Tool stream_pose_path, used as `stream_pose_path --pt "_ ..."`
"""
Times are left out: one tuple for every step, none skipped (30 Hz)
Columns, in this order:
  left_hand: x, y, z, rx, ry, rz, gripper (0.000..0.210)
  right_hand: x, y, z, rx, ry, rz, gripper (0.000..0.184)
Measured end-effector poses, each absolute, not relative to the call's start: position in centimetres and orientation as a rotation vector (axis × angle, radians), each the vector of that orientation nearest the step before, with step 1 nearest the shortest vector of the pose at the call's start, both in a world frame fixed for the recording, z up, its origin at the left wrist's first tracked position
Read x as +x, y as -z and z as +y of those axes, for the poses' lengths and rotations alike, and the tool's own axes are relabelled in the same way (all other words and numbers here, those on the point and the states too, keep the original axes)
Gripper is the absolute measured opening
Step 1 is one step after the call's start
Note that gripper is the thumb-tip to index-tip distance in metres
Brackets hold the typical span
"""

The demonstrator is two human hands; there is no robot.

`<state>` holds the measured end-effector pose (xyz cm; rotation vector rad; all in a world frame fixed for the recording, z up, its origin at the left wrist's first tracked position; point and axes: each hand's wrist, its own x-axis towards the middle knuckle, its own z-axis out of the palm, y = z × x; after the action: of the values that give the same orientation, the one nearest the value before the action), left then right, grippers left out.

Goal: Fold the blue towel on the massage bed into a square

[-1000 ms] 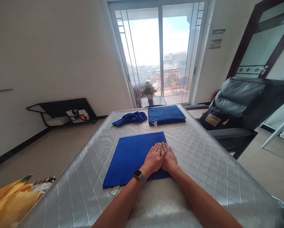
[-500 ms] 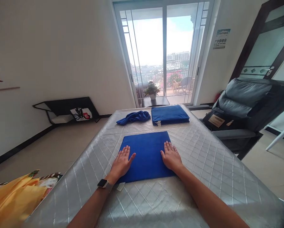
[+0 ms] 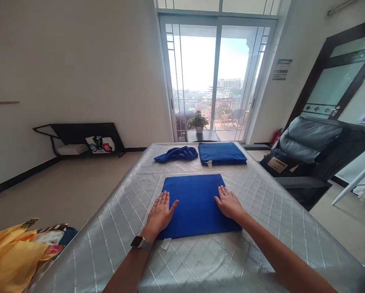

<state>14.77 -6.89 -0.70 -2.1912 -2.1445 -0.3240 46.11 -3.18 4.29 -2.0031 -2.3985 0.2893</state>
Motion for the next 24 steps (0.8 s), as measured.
stream_pose_path --pt "14.8 0.8 -6.9 -2.193 0.327 -2.133 0.088 46.1 -4.6 -2.7 -1.99 -0.285 -2.401 0.07" --pt "14.7 0.9 -6.8 -2.197 0.328 -2.124 0.088 46.0 -4.9 -2.1 -1.972 -0.275 -2.401 0.069" --pt "14.7 1.0 -6.8 -2.2 0.329 -2.12 0.088 46.0 -5.0 -1.4 -1.955 -0.263 -2.399 0.069" --pt "14.7 1.1 -6.8 -2.201 0.33 -2.121 0.088 45.9 -5.1 -0.7 -1.943 -0.255 -2.396 0.069" --pt "14.7 1.1 -6.8 -2.199 0.329 -2.125 0.088 45.9 -5.0 -0.1 -1.938 -0.252 -2.393 0.068" --pt "14.6 1.2 -6.8 -2.195 0.328 -2.131 0.088 45.9 -4.9 0.4 -1.941 -0.252 -2.387 0.068" --pt "14.4 1.3 -6.7 -2.187 0.326 -2.139 0.088 45.9 -4.6 0.9 -1.948 -0.252 -2.378 0.068" --pt "14.1 1.3 -6.7 -2.18 0.325 -2.145 0.088 46.0 -4.3 1.2 -1.955 -0.253 -2.368 0.068" --pt "13.8 1.4 -6.6 -2.172 0.325 -2.149 0.088 46.0 -4.0 1.5 -1.962 -0.251 -2.357 0.068" --pt "13.3 1.4 -6.5 -2.162 0.328 -2.155 0.088 46.1 -3.6 1.6 -1.963 -0.247 -2.346 0.068" --pt "12.8 1.5 -6.3 -2.148 0.334 -2.166 0.088 46.1 -3.4 1.6 -1.961 -0.242 -2.337 0.069" --pt "12.2 1.5 -6.2 -2.132 0.347 -2.179 0.087 46.2 -3.2 1.6 -1.956 -0.242 -2.33 0.069" --pt "11.6 1.6 -6.1 -2.115 0.367 -2.196 0.087 46.2 -3.1 1.6 -1.95 -0.248 -2.324 0.069" --pt "11.0 1.6 -5.9 -2.098 0.393 -2.215 0.086 46.2 -3.1 1.5 -1.945 -0.258 -2.317 0.069" --pt "10.5 1.5 -5.8 -2.081 0.428 -2.232 0.085 46.2 -3.1 1.5 -1.942 -0.27 -2.309 0.069" --pt "10.2 1.4 -5.8 -2.068 0.474 -2.238 0.084 46.2 -3.1 1.4 -1.939 -0.282 -2.302 0.069" --pt "10.1 1.2 -5.8 -2.061 0.528 -2.232 0.081 46.2 -3.1 1.4 -1.936 -0.292 -2.295 0.069" --pt "10.3 1.0 -5.8 -2.067 0.581 -2.214 0.078 46.1 -3.1 1.4 -1.932 -0.3 -2.291 0.069" --pt "10.8 0.6 -5.9 -2.097 0.62 -2.189 0.075 46.1 -3.1 1.4 -1.927 -0.306 -2.288 0.069" --pt "11.8 0.2 -6.1 -2.157 0.638 -2.156 0.071 46.1 -3.1 1.5 -1.922 -0.311 -2.284 0.069" --pt "13.1 -0.3 -6.2 -2.25 0.631 -2.115 0.068 46.1 -3.1 1.5 -1.916 -0.313 -2.281 0.069" --pt "14.8 -1.0 -6.2 -2.368 0.6 -2.056 0.066 46.1 -3.1 1.5 -1.911 -0.317 -2.278 0.069" --pt "16.8 -1.6 -6.2 -2.491 0.558 -1.98 0.065 46.0 -3.1 1.5 -1.908 -0.322 -2.275 0.069" --pt "19.0 -2.3 -5.9 -2.608 0.516 -1.886 0.064 46.0 -3.1 1.5 -1.904 -0.323 -2.272 0.069"
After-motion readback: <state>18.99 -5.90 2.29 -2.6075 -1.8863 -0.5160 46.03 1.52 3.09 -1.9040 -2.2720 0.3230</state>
